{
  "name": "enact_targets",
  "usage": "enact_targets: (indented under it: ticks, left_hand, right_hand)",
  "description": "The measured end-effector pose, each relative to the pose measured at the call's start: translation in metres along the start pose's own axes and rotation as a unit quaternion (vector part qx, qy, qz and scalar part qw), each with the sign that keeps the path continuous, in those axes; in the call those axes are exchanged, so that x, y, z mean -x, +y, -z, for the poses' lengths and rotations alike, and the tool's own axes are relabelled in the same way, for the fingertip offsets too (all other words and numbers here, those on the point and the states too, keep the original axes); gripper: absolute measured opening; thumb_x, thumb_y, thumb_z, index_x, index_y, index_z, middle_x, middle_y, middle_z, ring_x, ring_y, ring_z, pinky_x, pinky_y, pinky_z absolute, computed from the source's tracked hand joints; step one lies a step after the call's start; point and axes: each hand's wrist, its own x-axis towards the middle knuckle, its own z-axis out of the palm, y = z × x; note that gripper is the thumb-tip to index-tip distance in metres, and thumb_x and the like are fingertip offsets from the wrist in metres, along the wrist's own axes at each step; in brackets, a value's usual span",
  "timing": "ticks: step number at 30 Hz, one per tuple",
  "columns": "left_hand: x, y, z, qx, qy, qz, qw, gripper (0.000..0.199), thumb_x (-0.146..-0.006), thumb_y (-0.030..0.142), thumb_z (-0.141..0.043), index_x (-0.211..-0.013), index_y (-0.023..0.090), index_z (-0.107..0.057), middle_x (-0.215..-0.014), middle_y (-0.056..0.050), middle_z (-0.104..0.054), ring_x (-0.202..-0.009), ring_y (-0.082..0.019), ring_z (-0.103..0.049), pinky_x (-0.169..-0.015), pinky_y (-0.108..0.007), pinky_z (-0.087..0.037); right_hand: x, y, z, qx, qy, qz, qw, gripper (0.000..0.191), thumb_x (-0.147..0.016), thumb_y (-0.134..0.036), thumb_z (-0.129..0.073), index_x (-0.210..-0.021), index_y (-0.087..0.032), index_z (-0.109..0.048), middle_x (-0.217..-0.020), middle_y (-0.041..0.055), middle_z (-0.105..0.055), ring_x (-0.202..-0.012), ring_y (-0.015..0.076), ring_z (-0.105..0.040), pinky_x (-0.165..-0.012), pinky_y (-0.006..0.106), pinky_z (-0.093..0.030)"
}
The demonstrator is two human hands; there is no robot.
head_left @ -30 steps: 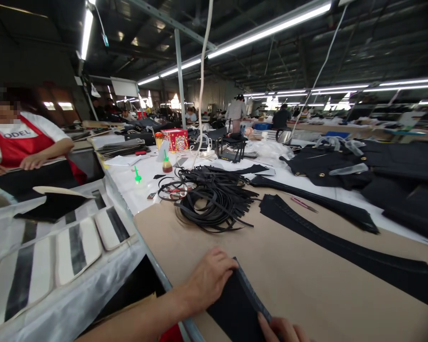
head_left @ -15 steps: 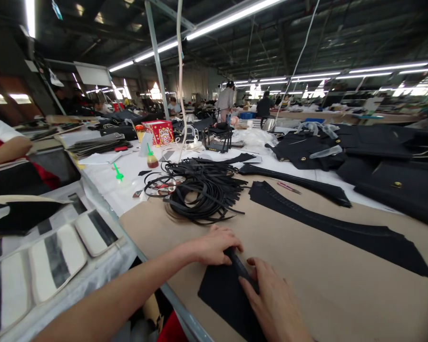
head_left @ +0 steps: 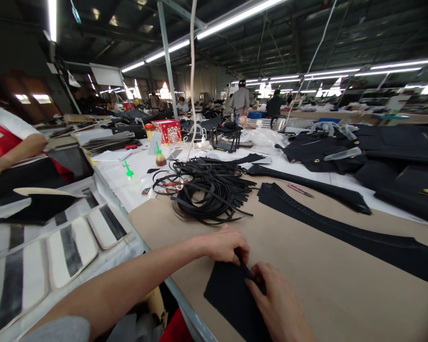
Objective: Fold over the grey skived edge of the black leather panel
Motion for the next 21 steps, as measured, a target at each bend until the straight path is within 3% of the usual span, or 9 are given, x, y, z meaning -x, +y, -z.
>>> enact_targets:
  ticks: [9, 17, 21]
  left_hand:
    - [0.01, -0.007, -0.011, -0.05, 0.064, -0.046, 0.996, 0.01, -0.078, 0.016, -0.074, -0.084, 0.023, -0.071, -0.09, 0.003, -0.069, -0.099, -0.018, -0.056, -0.088, -0.035, -0.028]
    - [0.021, -0.012, -0.016, -0.103, 0.083, -0.121, 0.984, 0.017, -0.087, 0.012, -0.059, -0.092, 0.025, -0.068, -0.094, 0.001, -0.068, -0.107, -0.018, -0.051, -0.099, -0.04, -0.019]
    - [0.028, -0.008, -0.013, -0.18, 0.094, -0.156, 0.967, 0.022, -0.087, 0.01, -0.055, -0.097, 0.026, -0.065, -0.097, 0.0, -0.068, -0.113, -0.019, -0.049, -0.104, -0.042, -0.018]
  right_hand:
    - [0.0, 0.032, -0.028, -0.015, 0.068, 0.139, 0.988, 0.025, -0.091, -0.025, -0.039, -0.101, -0.021, -0.062, -0.089, 0.0044, -0.064, -0.077, 0.0171, -0.065, -0.065, 0.025, -0.052]
    - [0.01, 0.035, -0.037, 0.042, 0.062, 0.173, 0.982, 0.031, -0.091, -0.013, -0.037, -0.111, -0.018, -0.06, -0.095, 0.0072, -0.058, -0.085, 0.0197, -0.059, -0.075, 0.028, -0.051]
    - [0.014, 0.031, -0.037, 0.077, 0.053, 0.183, 0.979, 0.039, -0.085, -0.002, -0.036, -0.113, -0.016, -0.06, -0.098, 0.0091, -0.056, -0.088, 0.0216, -0.056, -0.079, 0.032, -0.05]
